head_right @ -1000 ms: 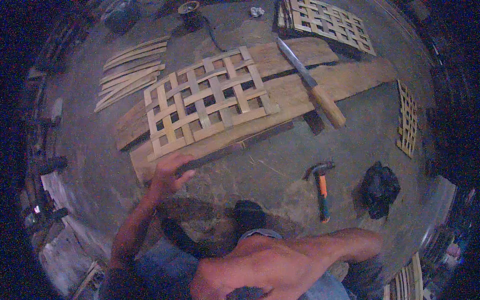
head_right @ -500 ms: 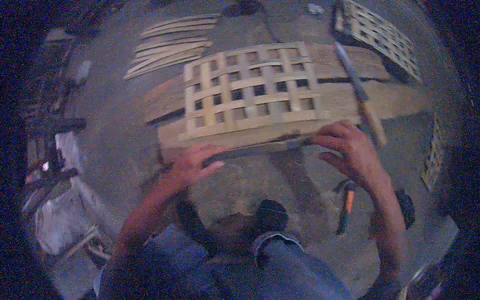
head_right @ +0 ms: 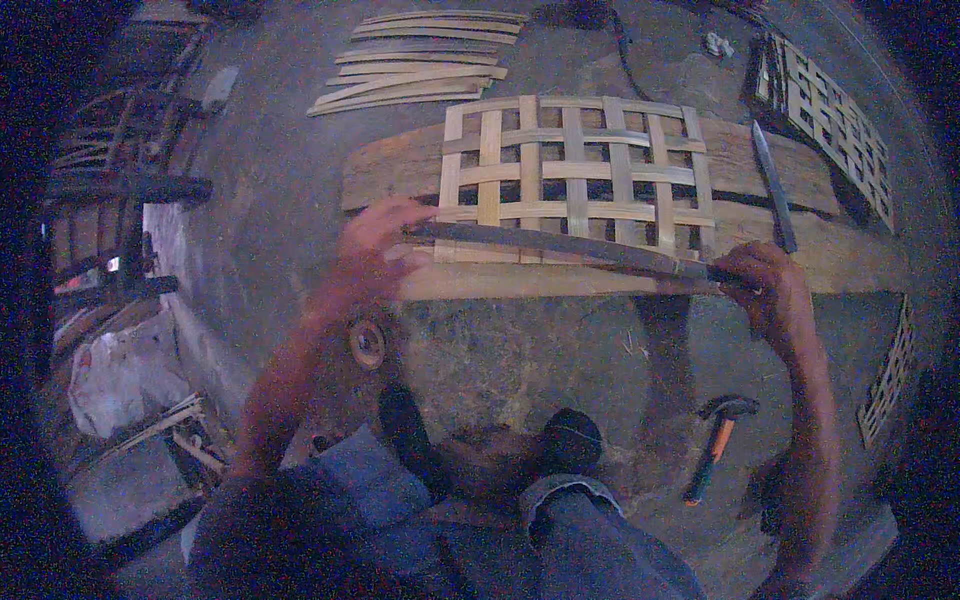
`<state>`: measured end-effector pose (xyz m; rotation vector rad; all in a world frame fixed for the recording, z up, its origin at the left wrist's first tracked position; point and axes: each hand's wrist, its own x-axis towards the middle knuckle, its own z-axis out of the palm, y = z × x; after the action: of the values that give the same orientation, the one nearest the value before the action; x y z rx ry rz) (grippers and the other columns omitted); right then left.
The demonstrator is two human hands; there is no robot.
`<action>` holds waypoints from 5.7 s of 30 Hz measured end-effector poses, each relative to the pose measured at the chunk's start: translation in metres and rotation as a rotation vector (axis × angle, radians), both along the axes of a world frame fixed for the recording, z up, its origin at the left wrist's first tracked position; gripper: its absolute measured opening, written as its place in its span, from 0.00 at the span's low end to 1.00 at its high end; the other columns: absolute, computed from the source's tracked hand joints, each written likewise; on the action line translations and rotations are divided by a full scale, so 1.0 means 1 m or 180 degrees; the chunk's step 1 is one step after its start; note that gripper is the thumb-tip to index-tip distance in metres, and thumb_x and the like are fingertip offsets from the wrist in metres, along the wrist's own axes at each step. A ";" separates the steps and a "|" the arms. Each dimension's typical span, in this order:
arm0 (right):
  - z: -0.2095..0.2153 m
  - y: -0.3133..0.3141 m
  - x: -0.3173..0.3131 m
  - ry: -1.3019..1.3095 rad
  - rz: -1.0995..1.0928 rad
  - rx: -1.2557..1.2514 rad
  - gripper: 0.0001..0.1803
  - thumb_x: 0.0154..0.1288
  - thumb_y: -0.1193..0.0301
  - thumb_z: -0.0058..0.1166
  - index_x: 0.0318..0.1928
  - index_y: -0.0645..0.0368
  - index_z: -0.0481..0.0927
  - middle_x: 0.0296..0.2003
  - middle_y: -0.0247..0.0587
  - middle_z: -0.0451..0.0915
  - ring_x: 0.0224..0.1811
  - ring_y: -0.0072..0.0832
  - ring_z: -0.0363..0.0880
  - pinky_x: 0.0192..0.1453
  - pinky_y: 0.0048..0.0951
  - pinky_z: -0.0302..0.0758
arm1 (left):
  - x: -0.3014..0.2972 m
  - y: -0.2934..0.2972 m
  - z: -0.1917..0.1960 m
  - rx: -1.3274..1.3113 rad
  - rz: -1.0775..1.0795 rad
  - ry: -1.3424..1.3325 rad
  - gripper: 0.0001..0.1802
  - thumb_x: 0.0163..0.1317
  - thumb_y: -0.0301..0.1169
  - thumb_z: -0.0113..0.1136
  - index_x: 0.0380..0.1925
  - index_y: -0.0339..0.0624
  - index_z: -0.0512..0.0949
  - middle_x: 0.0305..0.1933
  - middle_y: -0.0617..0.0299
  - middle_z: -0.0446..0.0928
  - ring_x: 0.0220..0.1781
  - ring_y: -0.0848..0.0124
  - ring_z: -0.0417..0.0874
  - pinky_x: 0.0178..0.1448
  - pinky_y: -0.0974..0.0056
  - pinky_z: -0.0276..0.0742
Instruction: The person weaves thin bamboo strips into a lattice panel on a wooden workbench. They use a hammer to tap the strips into place and a knife to trim excess length, then stack the finished panel with others.
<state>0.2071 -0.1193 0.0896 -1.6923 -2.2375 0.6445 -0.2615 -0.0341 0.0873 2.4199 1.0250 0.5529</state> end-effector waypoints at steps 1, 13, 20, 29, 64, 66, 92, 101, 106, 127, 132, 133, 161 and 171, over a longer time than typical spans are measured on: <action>0.001 0.003 -0.001 -0.0030 0.0045 0.0003 0.17 0.45 0.82 0.65 0.40 0.60 0.84 0.39 0.41 0.81 0.41 0.36 0.82 0.44 0.34 0.79 | -0.014 0.003 -0.002 -0.0103 0.0044 0.0024 0.25 0.52 0.34 0.71 0.51 0.42 0.79 0.49 0.53 0.79 0.50 0.57 0.81 0.56 0.56 0.77; -0.013 0.014 -0.001 -0.0042 0.0107 -0.0271 0.17 0.47 0.83 0.64 0.42 0.61 0.84 0.39 0.41 0.80 0.39 0.35 0.81 0.44 0.33 0.78 | -0.032 -0.010 -0.045 -0.0309 0.0373 -0.0069 0.17 0.51 0.28 0.71 0.43 0.43 0.82 0.44 0.56 0.81 0.45 0.59 0.83 0.51 0.59 0.79; -0.022 0.018 -0.005 0.0030 0.0042 -0.0249 0.16 0.49 0.79 0.65 0.41 0.59 0.84 0.39 0.41 0.80 0.42 0.37 0.81 0.46 0.34 0.78 | -0.043 -0.008 -0.062 -0.0119 0.0359 0.0047 0.18 0.49 0.26 0.71 0.42 0.43 0.82 0.45 0.55 0.81 0.51 0.57 0.81 0.56 0.57 0.76; -0.032 0.015 0.002 0.0145 -0.0250 -0.0029 0.23 0.47 0.72 0.70 0.48 0.56 0.83 0.47 0.43 0.79 0.53 0.42 0.76 0.59 0.39 0.72 | -0.053 -0.013 -0.080 -0.0127 0.0477 0.0063 0.19 0.49 0.32 0.71 0.44 0.43 0.82 0.49 0.55 0.81 0.55 0.55 0.79 0.62 0.55 0.73; -0.050 -0.003 0.030 0.0688 -0.1239 -0.0810 0.14 0.59 0.77 0.63 0.47 0.63 0.82 0.43 0.41 0.84 0.44 0.29 0.83 0.50 0.31 0.79 | -0.038 -0.004 -0.062 -0.0564 0.0413 -0.0030 0.15 0.51 0.30 0.70 0.39 0.38 0.81 0.42 0.55 0.80 0.48 0.57 0.81 0.55 0.58 0.76; -0.051 -0.003 0.030 0.0806 -0.1284 -0.0813 0.14 0.59 0.77 0.63 0.47 0.63 0.82 0.43 0.40 0.84 0.44 0.29 0.83 0.49 0.31 0.79 | -0.039 -0.004 -0.063 -0.0516 0.0412 -0.0010 0.15 0.50 0.29 0.70 0.38 0.38 0.81 0.42 0.55 0.80 0.48 0.57 0.81 0.54 0.58 0.76; -0.048 -0.001 0.032 0.0851 -0.1361 -0.0880 0.14 0.58 0.78 0.63 0.46 0.65 0.83 0.43 0.41 0.84 0.44 0.29 0.83 0.51 0.30 0.80 | -0.040 -0.002 -0.069 -0.0570 0.0376 -0.0002 0.14 0.49 0.30 0.70 0.35 0.40 0.80 0.41 0.56 0.79 0.47 0.57 0.81 0.55 0.57 0.75; -0.054 0.000 0.039 0.0483 -0.1164 -0.0746 0.15 0.55 0.77 0.66 0.45 0.62 0.83 0.41 0.44 0.86 0.45 0.32 0.85 0.52 0.33 0.80 | -0.039 -0.002 -0.069 -0.0680 0.0416 0.0170 0.14 0.48 0.29 0.71 0.35 0.40 0.80 0.41 0.56 0.79 0.49 0.57 0.79 0.55 0.57 0.74; -0.049 0.001 0.033 0.0479 -0.1193 -0.0780 0.15 0.56 0.77 0.65 0.45 0.63 0.83 0.40 0.43 0.86 0.44 0.31 0.85 0.51 0.32 0.80 | -0.044 -0.002 -0.075 -0.0873 0.0431 -0.0048 0.15 0.47 0.29 0.71 0.36 0.41 0.80 0.41 0.58 0.79 0.48 0.60 0.80 0.55 0.59 0.75; -0.047 0.001 0.030 0.0571 -0.1416 -0.0917 0.13 0.57 0.78 0.64 0.45 0.63 0.83 0.40 0.42 0.85 0.44 0.30 0.83 0.52 0.31 0.78 | -0.041 0.001 -0.073 -0.0634 0.0255 -0.0004 0.14 0.46 0.29 0.71 0.34 0.41 0.79 0.39 0.58 0.79 0.45 0.58 0.79 0.52 0.57 0.74; -0.049 0.001 0.032 0.0606 -0.1384 -0.0913 0.13 0.58 0.78 0.64 0.45 0.63 0.83 0.40 0.42 0.85 0.45 0.30 0.84 0.53 0.31 0.78 | -0.040 -0.001 -0.072 -0.0606 0.0307 -0.0056 0.15 0.45 0.29 0.71 0.34 0.41 0.79 0.39 0.57 0.79 0.45 0.58 0.80 0.52 0.57 0.75; -0.048 0.001 0.031 0.0610 -0.1380 -0.0927 0.13 0.58 0.78 0.63 0.45 0.63 0.83 0.40 0.42 0.85 0.45 0.30 0.84 0.53 0.31 0.78 | -0.040 0.000 -0.072 -0.0585 0.0301 -0.0052 0.15 0.45 0.29 0.72 0.34 0.41 0.79 0.39 0.57 0.79 0.45 0.58 0.80 0.52 0.57 0.75; -0.063 -0.063 0.040 0.1515 -0.1780 -0.0511 0.15 0.59 0.72 0.64 0.46 0.65 0.81 0.42 0.40 0.83 0.44 0.26 0.81 0.50 0.32 0.78 | -0.049 -0.023 -0.059 0.0008 0.0326 0.0210 0.15 0.44 0.31 0.72 0.36 0.46 0.83 0.40 0.58 0.82 0.46 0.58 0.81 0.54 0.56 0.77; -0.064 -0.033 0.035 0.1323 -0.1550 -0.0780 0.11 0.61 0.76 0.62 0.44 0.64 0.80 0.38 0.33 0.81 0.40 0.19 0.78 0.46 0.25 0.76 | -0.067 -0.022 -0.077 0.0126 0.0292 0.0557 0.15 0.43 0.32 0.72 0.33 0.45 0.82 0.39 0.56 0.81 0.47 0.56 0.80 0.57 0.52 0.74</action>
<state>0.2418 -0.1525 0.0254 -1.9018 -1.4418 1.0520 -0.3287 -0.0565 0.0102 2.5010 1.2127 0.4002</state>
